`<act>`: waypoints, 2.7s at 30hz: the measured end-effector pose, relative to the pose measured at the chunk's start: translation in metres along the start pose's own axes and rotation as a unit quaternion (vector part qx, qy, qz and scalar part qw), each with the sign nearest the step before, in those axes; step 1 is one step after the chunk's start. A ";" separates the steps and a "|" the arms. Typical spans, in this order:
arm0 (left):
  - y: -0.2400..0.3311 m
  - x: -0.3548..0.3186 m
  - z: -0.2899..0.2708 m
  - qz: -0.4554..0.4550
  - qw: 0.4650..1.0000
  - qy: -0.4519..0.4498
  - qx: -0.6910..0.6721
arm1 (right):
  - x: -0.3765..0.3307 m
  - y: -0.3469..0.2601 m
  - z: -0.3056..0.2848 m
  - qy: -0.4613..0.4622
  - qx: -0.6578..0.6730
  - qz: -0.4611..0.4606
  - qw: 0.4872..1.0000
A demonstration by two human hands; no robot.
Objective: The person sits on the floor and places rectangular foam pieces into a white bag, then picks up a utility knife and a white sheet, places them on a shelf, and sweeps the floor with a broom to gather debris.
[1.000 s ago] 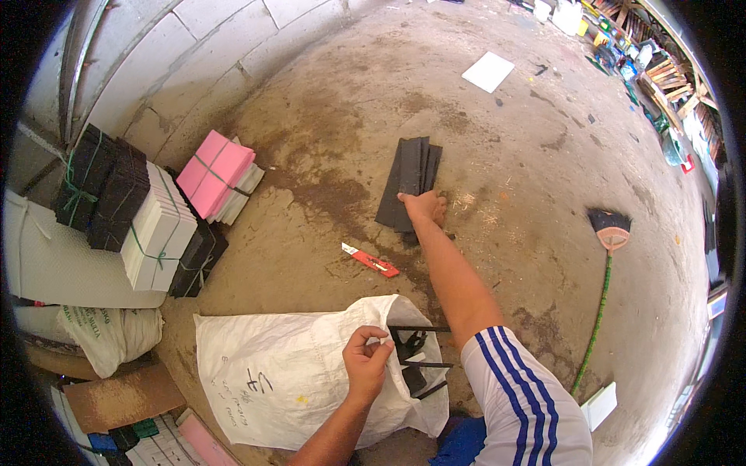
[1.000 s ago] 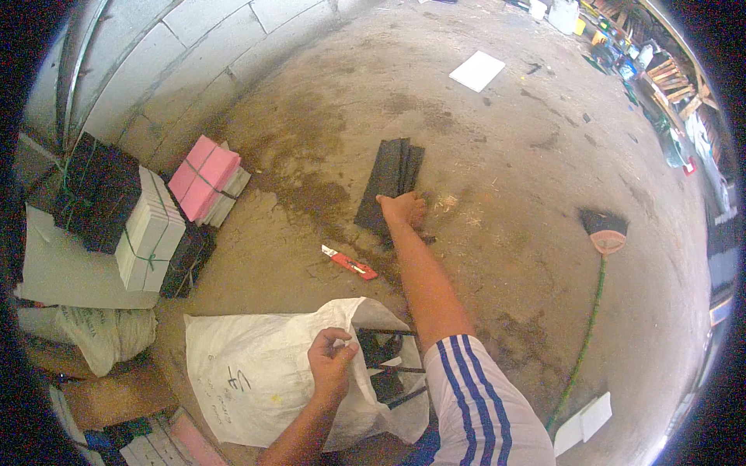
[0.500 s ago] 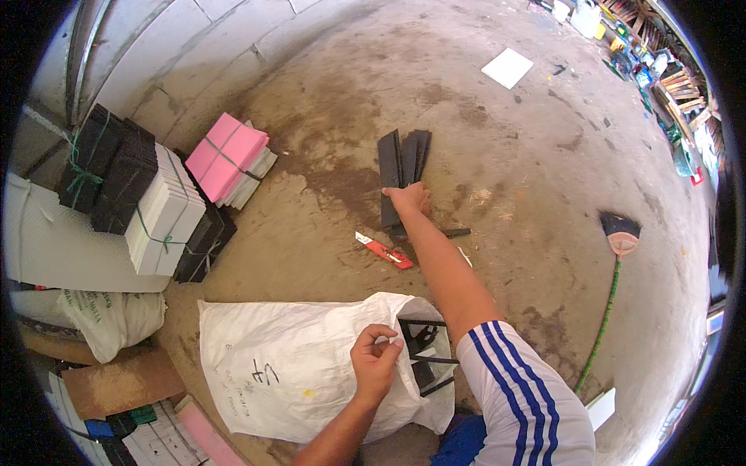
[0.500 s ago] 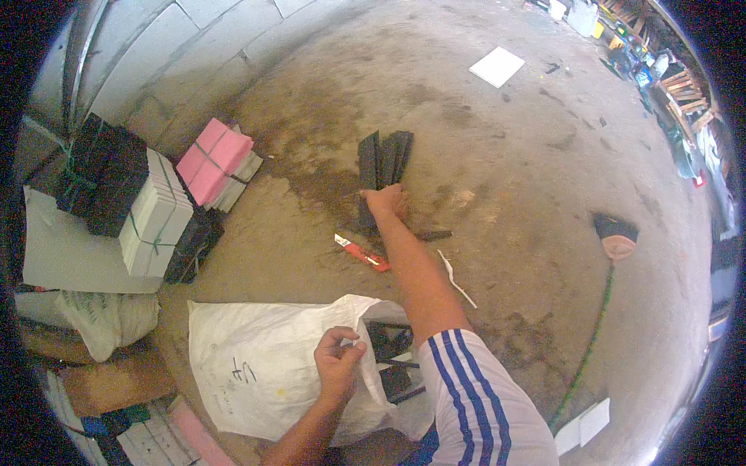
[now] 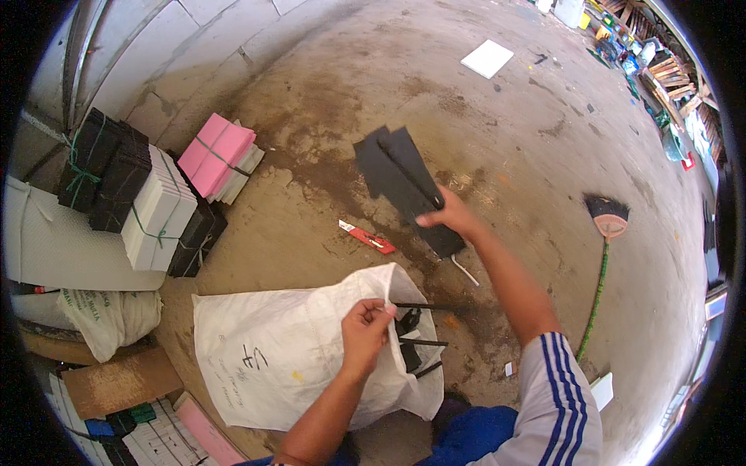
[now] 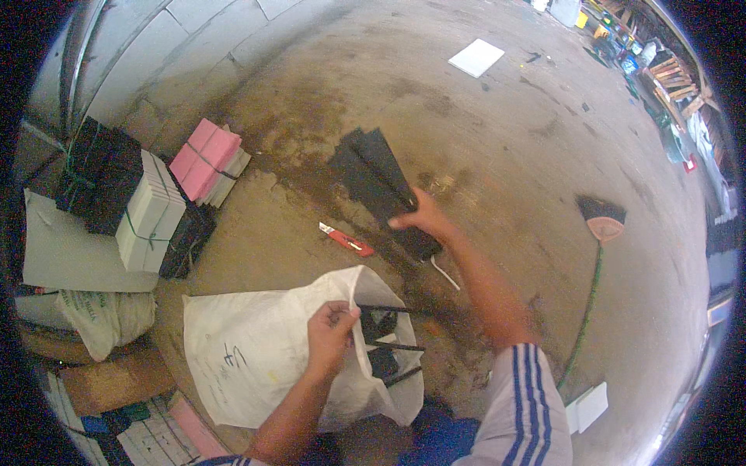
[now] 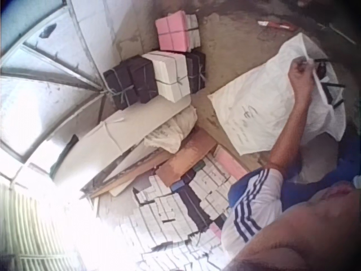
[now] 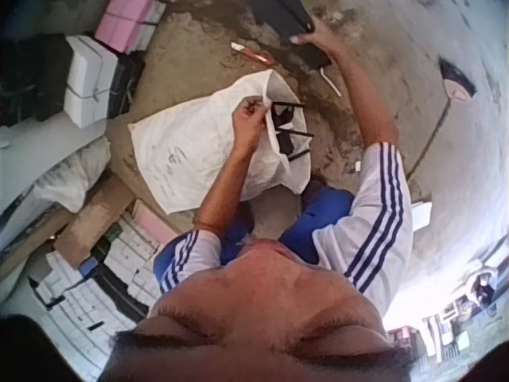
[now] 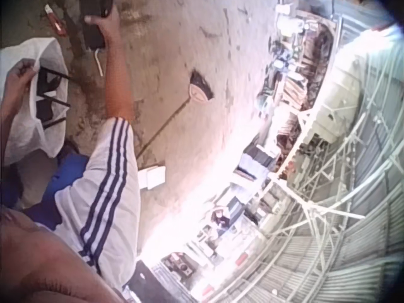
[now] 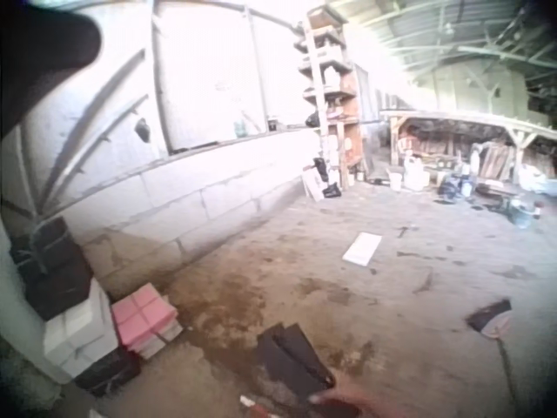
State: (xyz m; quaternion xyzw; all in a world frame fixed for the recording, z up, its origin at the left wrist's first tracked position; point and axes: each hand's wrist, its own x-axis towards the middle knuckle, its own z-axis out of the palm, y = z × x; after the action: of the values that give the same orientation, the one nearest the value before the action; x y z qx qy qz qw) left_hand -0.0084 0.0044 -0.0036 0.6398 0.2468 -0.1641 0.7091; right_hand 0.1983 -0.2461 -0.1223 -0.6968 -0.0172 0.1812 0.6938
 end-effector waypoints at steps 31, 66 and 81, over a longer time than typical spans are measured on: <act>0.036 -0.020 0.011 0.285 0.942 0.113 0.134 | -0.263 -0.037 -0.008 -0.289 -0.307 -0.010 0.907; 0.007 0.018 0.017 0.207 0.970 0.107 -0.065 | -0.102 0.122 0.053 0.319 -0.598 -0.070 0.732; 0.016 0.025 -0.016 0.189 0.961 0.165 -0.117 | -0.008 0.076 0.028 0.114 -0.630 -0.189 0.744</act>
State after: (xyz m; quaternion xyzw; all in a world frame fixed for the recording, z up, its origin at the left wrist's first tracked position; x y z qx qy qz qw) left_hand 0.0191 0.0241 -0.0049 0.6053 0.2520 0.1108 0.7469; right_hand 0.1662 -0.2243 -0.1938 -0.9733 -0.1795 -0.0870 0.1134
